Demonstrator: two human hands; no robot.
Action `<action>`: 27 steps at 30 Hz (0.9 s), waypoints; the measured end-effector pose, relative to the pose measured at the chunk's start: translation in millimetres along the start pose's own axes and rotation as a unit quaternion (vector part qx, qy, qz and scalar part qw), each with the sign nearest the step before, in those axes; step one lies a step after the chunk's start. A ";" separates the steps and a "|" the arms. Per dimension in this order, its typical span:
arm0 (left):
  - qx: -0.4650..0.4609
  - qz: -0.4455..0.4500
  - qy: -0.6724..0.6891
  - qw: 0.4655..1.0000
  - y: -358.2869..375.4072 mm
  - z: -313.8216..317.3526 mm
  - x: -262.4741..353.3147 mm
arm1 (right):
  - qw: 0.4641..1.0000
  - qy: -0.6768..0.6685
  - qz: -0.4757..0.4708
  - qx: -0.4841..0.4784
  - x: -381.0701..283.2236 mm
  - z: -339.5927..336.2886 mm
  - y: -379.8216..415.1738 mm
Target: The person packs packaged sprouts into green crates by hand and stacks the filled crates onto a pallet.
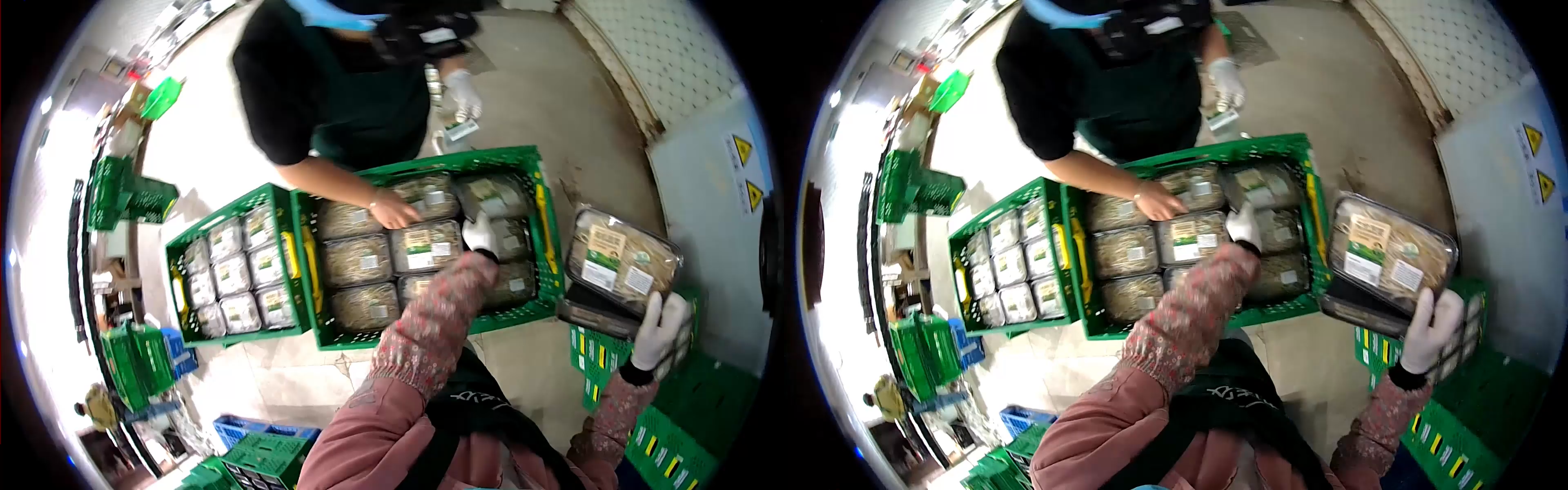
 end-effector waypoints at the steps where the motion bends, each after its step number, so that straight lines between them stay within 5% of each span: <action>1: -0.034 0.015 0.082 0.996 22.9 -12.9 20.7 | 0.998 -0.056 0.017 -0.018 -4.3 -3.4 -2.5; 3: -0.138 -0.122 0.098 0.978 70.1 -59.4 67.7 | 0.994 -0.077 -0.001 -0.072 -25.6 -10.0 -17.6; 5: -0.200 -0.075 0.000 0.977 110.9 -120.1 139.9 | 0.979 -0.141 -0.118 -0.087 -72.8 5.5 -38.2; 7: -0.165 -0.039 0.028 0.985 141.8 -178.7 212.1 | 0.962 -0.182 -0.173 -0.112 -138.4 33.8 -55.8; 9: -0.083 0.062 -0.082 0.991 163.1 -250.2 269.1 | 0.937 -0.217 -0.243 -0.128 -221.0 74.2 -60.0; 11: 0.011 0.171 -0.207 0.963 164.0 -341.9 276.4 | 0.858 -0.359 -0.330 -0.165 -322.8 116.9 -54.9; 12: 0.051 0.161 -0.077 0.983 172.5 -368.1 296.7 | 0.817 -0.368 -0.403 -0.185 -373.6 135.7 -53.4; 14: 0.127 0.226 -0.145 0.955 169.4 -435.7 320.9 | 0.754 -0.428 -0.484 -0.118 -456.2 197.8 -38.4; 15: 0.167 0.271 -0.239 0.917 165.8 -461.7 335.9 | 0.731 -0.448 -0.491 -0.159 -491.1 232.8 -26.7; 18: 0.262 0.340 -0.456 0.780 144.7 -500.8 363.0 | 0.674 -0.431 -0.599 -0.037 -580.4 314.3 11.0; 21: 0.196 0.386 -0.569 0.699 110.9 -522.2 352.2 | 0.639 -0.280 -0.716 -0.007 -602.8 380.7 51.4; 22: 0.150 0.325 -0.617 0.700 99.1 -524.5 343.5 | 0.654 -0.199 -0.728 -0.054 -593.7 392.5 64.3; 23: 0.071 0.383 -0.631 0.671 94.5 -526.5 339.1 | 0.661 -0.116 -0.735 -0.098 -579.1 402.0 72.6; 25: 0.025 0.385 -0.612 0.690 97.9 -530.9 327.4 | 0.680 0.000 -0.700 -0.217 -542.2 398.1 81.9; 27: 0.026 0.402 -0.549 0.732 91.8 -539.5 337.0 | 0.719 -0.023 -0.634 -0.284 -506.2 375.2 83.3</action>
Point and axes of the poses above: each hand's wrist, its own y-axis away from the middle knuckle, its own z-axis out of the palm, x = y × z, the point moved 2 cm from there along -y, towards the middle knuckle, and after that the axes turned 1 degree about y, right-handed, at the moved point
